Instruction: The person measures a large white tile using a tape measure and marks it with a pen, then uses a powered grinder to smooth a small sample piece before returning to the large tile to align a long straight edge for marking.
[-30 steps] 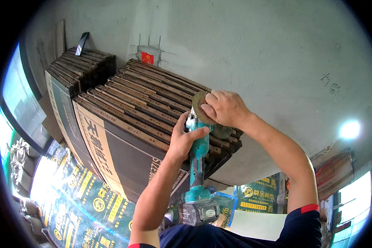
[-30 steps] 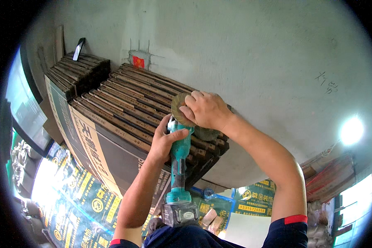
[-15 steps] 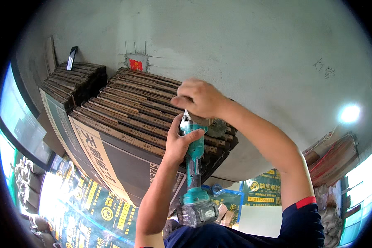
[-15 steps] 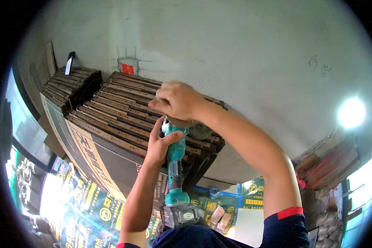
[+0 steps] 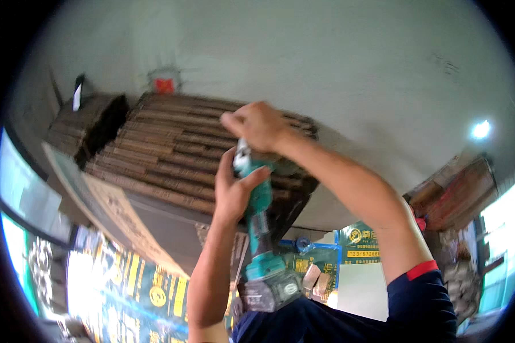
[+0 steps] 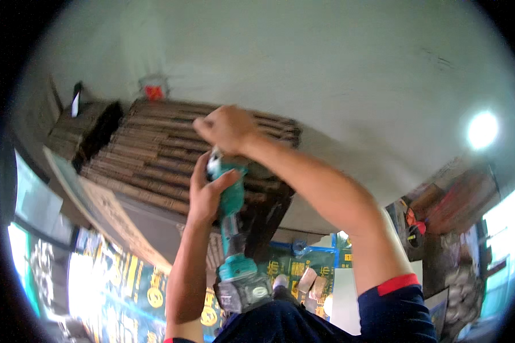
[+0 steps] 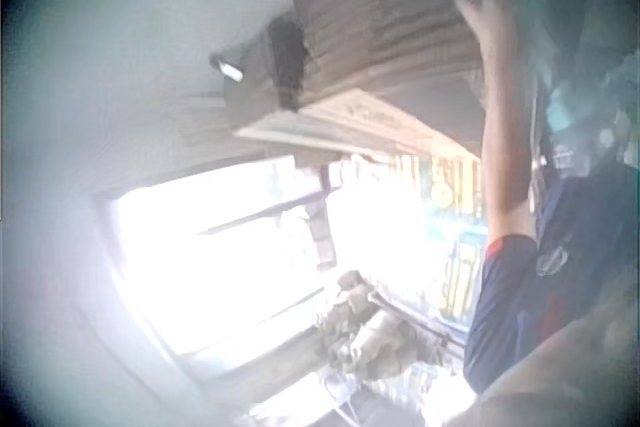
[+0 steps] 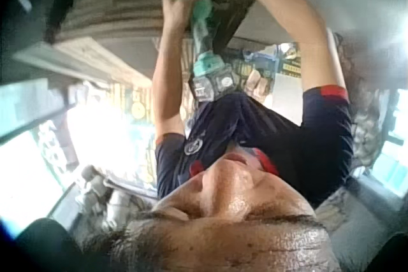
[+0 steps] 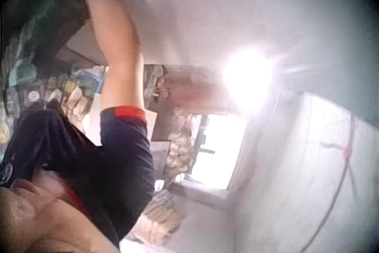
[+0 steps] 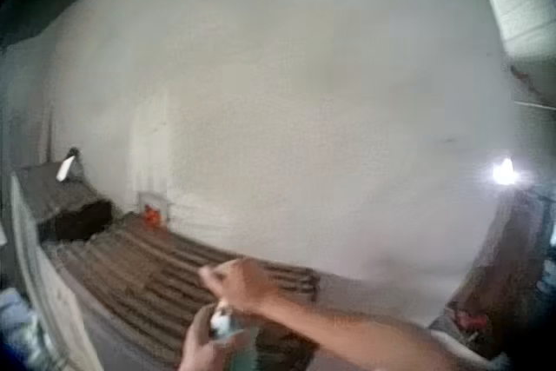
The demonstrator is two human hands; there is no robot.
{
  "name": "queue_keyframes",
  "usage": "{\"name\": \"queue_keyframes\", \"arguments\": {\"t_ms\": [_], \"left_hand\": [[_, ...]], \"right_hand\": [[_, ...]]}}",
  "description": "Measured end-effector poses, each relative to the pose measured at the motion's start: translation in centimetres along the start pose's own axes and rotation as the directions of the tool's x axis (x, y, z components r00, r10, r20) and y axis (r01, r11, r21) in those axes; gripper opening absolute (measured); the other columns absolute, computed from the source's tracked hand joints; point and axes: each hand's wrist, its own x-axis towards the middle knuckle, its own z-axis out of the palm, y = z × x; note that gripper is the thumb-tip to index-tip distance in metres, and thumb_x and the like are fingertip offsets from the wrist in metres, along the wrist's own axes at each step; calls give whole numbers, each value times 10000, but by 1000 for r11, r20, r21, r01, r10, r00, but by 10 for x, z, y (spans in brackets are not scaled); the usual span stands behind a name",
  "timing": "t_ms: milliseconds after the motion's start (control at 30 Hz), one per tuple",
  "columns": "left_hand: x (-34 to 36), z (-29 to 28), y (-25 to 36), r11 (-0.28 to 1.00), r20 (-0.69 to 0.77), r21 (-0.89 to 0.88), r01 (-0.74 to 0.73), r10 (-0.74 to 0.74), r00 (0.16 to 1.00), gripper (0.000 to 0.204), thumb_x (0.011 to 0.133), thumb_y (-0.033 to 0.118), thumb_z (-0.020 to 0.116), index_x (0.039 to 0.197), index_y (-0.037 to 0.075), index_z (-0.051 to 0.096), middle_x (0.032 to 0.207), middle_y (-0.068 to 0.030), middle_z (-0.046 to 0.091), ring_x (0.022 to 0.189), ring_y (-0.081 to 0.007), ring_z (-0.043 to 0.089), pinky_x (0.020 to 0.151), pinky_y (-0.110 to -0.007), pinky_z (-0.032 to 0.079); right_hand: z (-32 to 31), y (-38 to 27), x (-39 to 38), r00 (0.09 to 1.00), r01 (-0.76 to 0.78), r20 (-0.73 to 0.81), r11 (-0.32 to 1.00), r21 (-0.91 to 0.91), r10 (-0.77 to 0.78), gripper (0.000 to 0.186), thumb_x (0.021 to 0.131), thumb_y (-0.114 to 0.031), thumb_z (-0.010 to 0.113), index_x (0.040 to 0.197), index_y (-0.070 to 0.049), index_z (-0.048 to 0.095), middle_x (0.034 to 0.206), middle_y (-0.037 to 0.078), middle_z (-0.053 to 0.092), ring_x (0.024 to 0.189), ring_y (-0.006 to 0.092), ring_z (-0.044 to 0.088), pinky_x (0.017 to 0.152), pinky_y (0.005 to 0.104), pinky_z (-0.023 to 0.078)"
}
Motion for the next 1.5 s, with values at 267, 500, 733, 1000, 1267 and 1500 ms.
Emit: {"name": "queue_keyframes", "arguments": {"t_ms": [267,500,733,1000,1267,1500], "left_hand": [[1,-21,-5,995,-166,4,-101,100,981,672,811,154,736,1411,4,475,1212,-109,597,1026,-228,579,875,-345,472],[0,9,-6,1000,6,4,-26,26,1000,774,821,226,733,1463,-26,381,1272,-151,557,1110,-275,553,925,-409,458],[9,-11,-9,983,-11,181,-39,42,999,738,873,371,654,1472,14,414,1337,-154,532,1180,-292,547,975,-447,443],[19,-21,-11,974,21,126,-188,186,982,753,866,189,669,1508,-28,342,1343,-181,537,1137,-307,560,977,-407,455],[4,19,-10,988,76,-64,-137,142,987,734,799,156,741,1451,10,436,1255,-135,589,1032,-236,607,863,-347,504],[-6,-19,-2,987,-28,-70,-145,143,989,574,868,195,672,1383,40,470,1128,-94,615,921,-203,637,731,-330,545]], "right_hand": [[21,-23,25,999,28,28,999,-33,-27,513,947,-365,509,572,-47,656,493,162,544,459,301,550,554,459,497],[19,-11,21,985,75,164,990,-115,-56,371,836,-351,549,822,-53,770,882,170,731,869,324,704,819,437,544],[32,-11,35,973,-223,38,971,-88,227,280,797,-279,633,864,-45,769,949,140,743,894,360,699,777,435,563],[9,-8,2,956,-240,-172,971,12,239,212,886,-169,649,1044,-32,687,915,137,681,856,298,680,686,468,566],[-31,23,-49,963,-262,26,955,-139,268,440,973,-141,476,1411,-142,516,1032,202,681,885,353,696,711,469,574],[-16,-39,-252,944,-300,-18,878,372,330,483,1014,-432,508,873,4,663,827,261,659,786,468,639,717,509,508]]}}
